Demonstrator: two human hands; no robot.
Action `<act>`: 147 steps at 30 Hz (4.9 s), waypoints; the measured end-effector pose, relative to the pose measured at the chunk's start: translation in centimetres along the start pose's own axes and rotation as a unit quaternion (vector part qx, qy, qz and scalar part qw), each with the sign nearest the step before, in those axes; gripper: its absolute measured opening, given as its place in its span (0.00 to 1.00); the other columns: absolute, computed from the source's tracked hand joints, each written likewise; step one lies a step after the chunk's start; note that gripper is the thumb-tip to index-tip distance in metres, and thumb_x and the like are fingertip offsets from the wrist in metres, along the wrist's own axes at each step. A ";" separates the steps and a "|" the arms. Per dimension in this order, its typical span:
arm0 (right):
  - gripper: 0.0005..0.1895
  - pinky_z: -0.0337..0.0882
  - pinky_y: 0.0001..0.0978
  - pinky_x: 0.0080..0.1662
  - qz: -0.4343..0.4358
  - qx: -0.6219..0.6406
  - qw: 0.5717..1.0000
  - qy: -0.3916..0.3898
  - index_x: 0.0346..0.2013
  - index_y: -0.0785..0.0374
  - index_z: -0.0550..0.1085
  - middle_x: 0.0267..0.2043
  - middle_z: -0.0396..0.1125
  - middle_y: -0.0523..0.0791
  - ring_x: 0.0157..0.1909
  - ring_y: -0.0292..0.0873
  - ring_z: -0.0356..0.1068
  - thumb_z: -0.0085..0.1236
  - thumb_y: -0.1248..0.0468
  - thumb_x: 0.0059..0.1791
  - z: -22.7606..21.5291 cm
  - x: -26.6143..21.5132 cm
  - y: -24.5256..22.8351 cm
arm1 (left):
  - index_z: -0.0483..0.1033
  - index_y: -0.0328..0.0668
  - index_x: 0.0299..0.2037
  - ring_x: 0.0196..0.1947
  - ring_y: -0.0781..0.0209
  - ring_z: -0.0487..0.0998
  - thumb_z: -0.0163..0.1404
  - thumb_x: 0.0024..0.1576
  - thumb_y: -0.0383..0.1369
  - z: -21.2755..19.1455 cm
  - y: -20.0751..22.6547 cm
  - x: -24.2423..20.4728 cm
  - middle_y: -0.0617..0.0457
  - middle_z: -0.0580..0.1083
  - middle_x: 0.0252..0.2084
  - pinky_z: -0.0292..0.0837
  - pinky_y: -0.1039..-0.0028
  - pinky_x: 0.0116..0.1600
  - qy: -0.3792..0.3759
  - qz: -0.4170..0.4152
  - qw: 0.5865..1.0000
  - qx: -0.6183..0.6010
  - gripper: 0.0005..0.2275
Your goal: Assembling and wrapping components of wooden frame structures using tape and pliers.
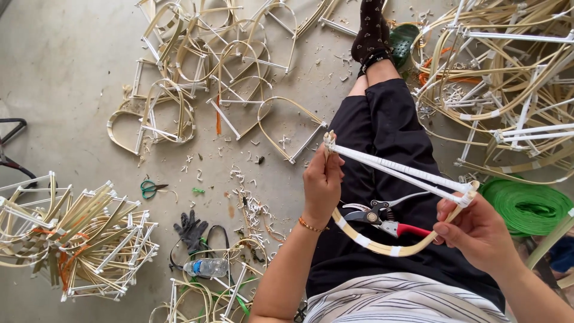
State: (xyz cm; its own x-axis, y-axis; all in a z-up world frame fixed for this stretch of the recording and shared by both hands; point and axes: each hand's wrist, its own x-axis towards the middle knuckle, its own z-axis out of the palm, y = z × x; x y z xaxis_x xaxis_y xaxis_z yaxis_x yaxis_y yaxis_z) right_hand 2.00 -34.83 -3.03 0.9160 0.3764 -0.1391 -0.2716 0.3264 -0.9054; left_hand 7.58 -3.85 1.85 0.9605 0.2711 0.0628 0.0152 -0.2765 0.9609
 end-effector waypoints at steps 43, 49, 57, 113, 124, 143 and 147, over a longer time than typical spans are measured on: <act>0.26 0.75 0.34 0.45 -0.176 -0.471 0.864 0.027 0.58 0.60 0.73 0.49 0.70 0.47 0.44 0.44 0.73 0.66 0.60 0.46 5.7 10.1 -4.9 | 0.74 0.44 0.53 0.30 0.68 0.77 0.44 0.64 0.19 -3.8 -2.9 3.7 0.55 0.78 0.29 0.75 0.75 0.37 -0.215 0.061 0.971 0.083 0.12; 0.25 0.74 0.30 0.46 -0.103 -0.334 0.934 -0.081 0.59 0.60 0.72 0.52 0.71 0.46 0.50 0.40 0.73 0.63 0.66 0.46 6.8 9.1 -4.5 | 0.74 0.39 0.60 0.26 0.49 0.78 0.51 0.58 0.24 -3.1 2.2 -0.7 0.48 0.75 0.30 0.73 0.62 0.32 -0.314 0.242 0.832 0.389 0.19; 0.15 0.78 0.28 0.45 -0.092 -0.397 0.908 -0.100 0.46 0.58 0.79 0.48 0.75 0.42 0.44 0.39 0.78 0.65 0.69 0.44 6.5 8.5 -2.8 | 0.77 0.45 0.60 0.47 0.56 0.76 0.53 0.60 0.26 -3.2 2.5 -4.1 0.54 0.70 0.44 0.73 0.64 0.56 -0.183 0.368 0.854 0.318 0.17; 0.19 0.72 0.27 0.42 0.157 -0.228 0.961 -0.005 0.59 0.64 0.74 0.47 0.77 0.45 0.40 0.34 0.71 0.52 0.67 0.53 4.5 1.7 -3.5 | 0.79 0.49 0.49 0.35 0.55 0.80 0.54 0.61 0.39 -0.5 3.2 -4.9 0.55 0.77 0.37 0.74 0.66 0.37 -0.265 0.195 0.925 0.188 0.10; 0.20 0.74 0.28 0.35 -0.143 -0.484 0.851 -0.146 0.49 0.55 0.79 0.39 0.69 0.43 0.34 0.39 0.72 0.64 0.70 0.43 4.4 6.4 -4.5 | 0.79 0.51 0.48 0.34 0.58 0.80 0.54 0.64 0.36 -0.9 2.7 -5.2 0.57 0.77 0.35 0.74 0.68 0.39 -0.259 0.244 0.913 0.201 0.06; 0.08 0.69 0.39 0.39 -0.190 -0.557 0.807 -0.050 0.36 0.61 0.74 0.32 0.70 0.45 0.36 0.48 0.70 0.64 0.69 0.44 4.7 3.3 -4.5 | 0.80 0.49 0.52 0.31 0.58 0.79 0.53 0.64 0.37 0.2 3.7 -5.7 0.56 0.77 0.33 0.72 0.69 0.34 -0.237 0.235 0.922 0.199 0.09; 0.09 0.69 0.40 0.39 -0.255 -0.567 0.781 -0.062 0.39 0.63 0.74 0.33 0.69 0.45 0.37 0.49 0.69 0.63 0.69 0.45 6.0 3.0 -5.7 | 0.80 0.53 0.45 0.33 0.62 0.81 0.53 0.64 0.39 0.0 4.7 -5.5 0.60 0.79 0.38 0.73 0.73 0.36 -0.211 0.173 0.953 0.129 0.06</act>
State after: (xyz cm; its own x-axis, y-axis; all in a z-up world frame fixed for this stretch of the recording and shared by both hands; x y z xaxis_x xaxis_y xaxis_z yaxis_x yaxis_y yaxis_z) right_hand 4.47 -30.33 4.11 0.7646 0.5522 0.3324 0.6199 -0.4890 -0.6137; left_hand 2.39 -6.64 6.02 0.9460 -0.2581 0.1964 -0.3067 -0.5152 0.8003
